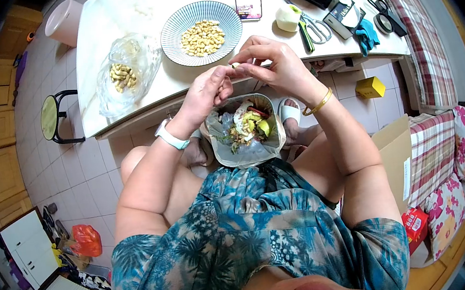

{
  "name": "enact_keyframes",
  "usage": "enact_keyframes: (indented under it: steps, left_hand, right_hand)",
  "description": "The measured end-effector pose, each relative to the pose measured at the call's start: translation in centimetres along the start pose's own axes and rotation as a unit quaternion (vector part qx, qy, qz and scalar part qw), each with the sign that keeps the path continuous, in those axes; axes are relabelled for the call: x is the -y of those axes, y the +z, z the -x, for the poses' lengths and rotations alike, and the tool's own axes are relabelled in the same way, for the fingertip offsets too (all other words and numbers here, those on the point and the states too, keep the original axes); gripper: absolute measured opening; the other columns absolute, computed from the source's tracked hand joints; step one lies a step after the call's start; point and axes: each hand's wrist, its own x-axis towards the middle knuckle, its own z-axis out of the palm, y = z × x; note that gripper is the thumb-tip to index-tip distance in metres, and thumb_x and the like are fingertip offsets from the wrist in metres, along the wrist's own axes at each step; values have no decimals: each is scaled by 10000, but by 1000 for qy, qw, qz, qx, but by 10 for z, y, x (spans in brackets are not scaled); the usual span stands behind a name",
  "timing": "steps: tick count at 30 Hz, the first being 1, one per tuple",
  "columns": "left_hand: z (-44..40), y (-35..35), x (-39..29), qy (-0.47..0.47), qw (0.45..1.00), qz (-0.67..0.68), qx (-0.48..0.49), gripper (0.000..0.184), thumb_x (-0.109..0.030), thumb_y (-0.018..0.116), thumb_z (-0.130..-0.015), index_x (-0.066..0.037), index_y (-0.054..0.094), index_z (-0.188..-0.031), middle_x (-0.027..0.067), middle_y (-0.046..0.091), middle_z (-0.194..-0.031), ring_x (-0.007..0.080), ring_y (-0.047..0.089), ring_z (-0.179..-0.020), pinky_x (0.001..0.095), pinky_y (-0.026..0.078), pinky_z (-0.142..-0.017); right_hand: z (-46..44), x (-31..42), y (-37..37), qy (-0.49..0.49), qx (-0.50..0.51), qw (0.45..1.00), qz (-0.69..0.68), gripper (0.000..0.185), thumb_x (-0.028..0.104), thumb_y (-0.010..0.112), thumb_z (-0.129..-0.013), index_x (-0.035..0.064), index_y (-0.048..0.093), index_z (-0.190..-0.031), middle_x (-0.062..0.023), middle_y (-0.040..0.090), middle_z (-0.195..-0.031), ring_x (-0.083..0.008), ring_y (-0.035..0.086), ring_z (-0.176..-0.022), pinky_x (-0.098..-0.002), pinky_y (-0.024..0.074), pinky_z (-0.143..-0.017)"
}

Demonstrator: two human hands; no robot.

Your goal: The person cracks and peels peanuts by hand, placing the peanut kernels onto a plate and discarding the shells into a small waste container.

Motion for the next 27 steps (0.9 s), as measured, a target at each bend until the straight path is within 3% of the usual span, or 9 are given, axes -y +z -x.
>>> enact_keyframes:
  steps: [2, 7, 14, 16, 19, 27]
  left_hand:
    - [1, 3, -7, -10, 1000, 28, 9, 445, -436, 413, -1096, -42, 581, -1217, -60, 428, -718, 31, 346, -626, 193, 287, -558]
    - [5, 3, -9, -25, 987, 158, 24, 341, -377, 455, -1093, -60, 580, -1089, -70, 395, -696, 31, 315, -580, 197, 269, -539]
    - [6, 6, -8, 10, 986, 163, -43, 318, -340, 506, -1080, -35, 584, -1127, -65, 408, -693, 28, 316, -568, 199, 265, -525]
    - [6, 8, -11, 33, 986, 155, -56, 264, -301, 570, -1059, -40, 602, -1073, -74, 441, -691, 10, 345, -580, 183, 278, -523]
    - [6, 11, -6, 68, 990, 103, -64, 326, -314, 546, -1066, -14, 583, -1188, -65, 463, -722, 19, 345, -572, 194, 275, -520]
    - [10, 17, -8, 115, 989, 40, -87, 304, -288, 547, -1068, -12, 592, -1186, -56, 536, -818, 5, 397, -653, 174, 313, -571]
  right_hand:
    - [-1, 1, 4, -76, -30, 997, -14, 166, 100, 745, -871, 25, 749, -1019, -108, 659, -967, -235, 662, -876, -333, 544, -781]
    - [-1, 0, 15, -94, -17, 995, -21, 174, 97, 746, -866, 33, 748, -1028, -102, 659, -1002, -247, 650, -929, -344, 535, -812]
    - [-1, 3, 23, -127, -106, 985, 52, 222, 75, 774, -816, 81, 736, -1035, -87, 650, -1003, -265, 642, -929, -357, 539, -789]
    - [-2, 5, 23, -141, -115, 981, 66, 226, 74, 783, -803, 86, 732, -1023, -84, 645, -996, -267, 639, -920, -360, 539, -782]
    - [-1, 9, 24, -163, -129, 974, 89, 238, 71, 795, -783, 94, 727, -1010, -80, 636, -978, -268, 633, -906, -363, 537, -767]
    - [-3, 14, 25, -207, -132, 962, 123, 264, 50, 787, -749, 95, 704, -996, -68, 614, -934, -264, 607, -860, -368, 520, -725]
